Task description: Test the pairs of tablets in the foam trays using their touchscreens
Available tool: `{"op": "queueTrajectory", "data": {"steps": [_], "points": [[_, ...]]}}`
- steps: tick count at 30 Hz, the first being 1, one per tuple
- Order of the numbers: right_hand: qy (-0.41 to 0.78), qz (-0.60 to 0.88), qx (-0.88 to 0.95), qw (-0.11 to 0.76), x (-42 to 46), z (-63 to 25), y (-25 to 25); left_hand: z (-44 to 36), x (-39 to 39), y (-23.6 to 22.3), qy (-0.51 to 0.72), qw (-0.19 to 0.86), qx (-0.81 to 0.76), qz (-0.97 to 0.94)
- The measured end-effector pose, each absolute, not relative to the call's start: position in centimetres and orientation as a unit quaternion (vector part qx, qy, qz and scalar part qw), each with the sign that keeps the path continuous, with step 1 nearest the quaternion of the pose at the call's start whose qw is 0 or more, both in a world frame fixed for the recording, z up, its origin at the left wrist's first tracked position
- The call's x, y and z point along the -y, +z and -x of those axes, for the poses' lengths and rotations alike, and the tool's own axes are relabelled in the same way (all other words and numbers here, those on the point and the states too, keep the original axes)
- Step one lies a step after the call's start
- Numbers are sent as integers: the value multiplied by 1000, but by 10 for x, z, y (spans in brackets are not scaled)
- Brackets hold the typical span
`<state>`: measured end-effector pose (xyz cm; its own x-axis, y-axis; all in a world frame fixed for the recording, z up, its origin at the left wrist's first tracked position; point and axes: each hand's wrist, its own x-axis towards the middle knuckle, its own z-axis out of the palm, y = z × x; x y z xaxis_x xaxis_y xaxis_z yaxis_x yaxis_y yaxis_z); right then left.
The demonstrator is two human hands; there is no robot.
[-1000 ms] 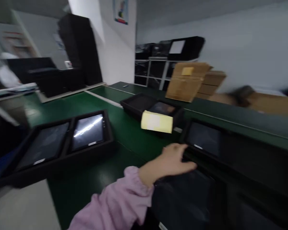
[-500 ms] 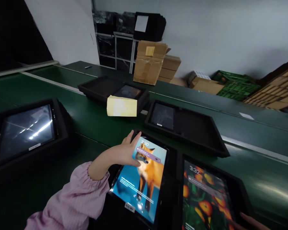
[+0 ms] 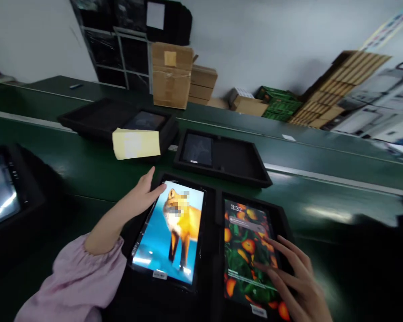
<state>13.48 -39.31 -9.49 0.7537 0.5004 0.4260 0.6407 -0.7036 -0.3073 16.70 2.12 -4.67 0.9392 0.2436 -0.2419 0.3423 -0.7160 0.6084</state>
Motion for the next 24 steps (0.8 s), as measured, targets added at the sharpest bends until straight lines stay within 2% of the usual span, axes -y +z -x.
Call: {"op": "queueTrajectory", "data": {"steps": [4, 8, 13, 19, 24], "points": [[-137, 936, 257, 196, 395, -140, -110, -157, -25, -34, -105, 345, -127, -924], [-178, 945, 188, 197, 402, -143, -121, -145, -18, -20, -180, 280, -112, -937], [-193, 940, 185, 211, 404, -142, -114, -134, -7, -8, -258, 211, -125, -934], [-210, 928, 189, 243, 396, -122, -96, -120, -1, -4, -279, 195, -134, -931], [-106, 930, 219, 276, 382, -76, -82, -103, 6, -7, -316, 162, -111, -928]]}}
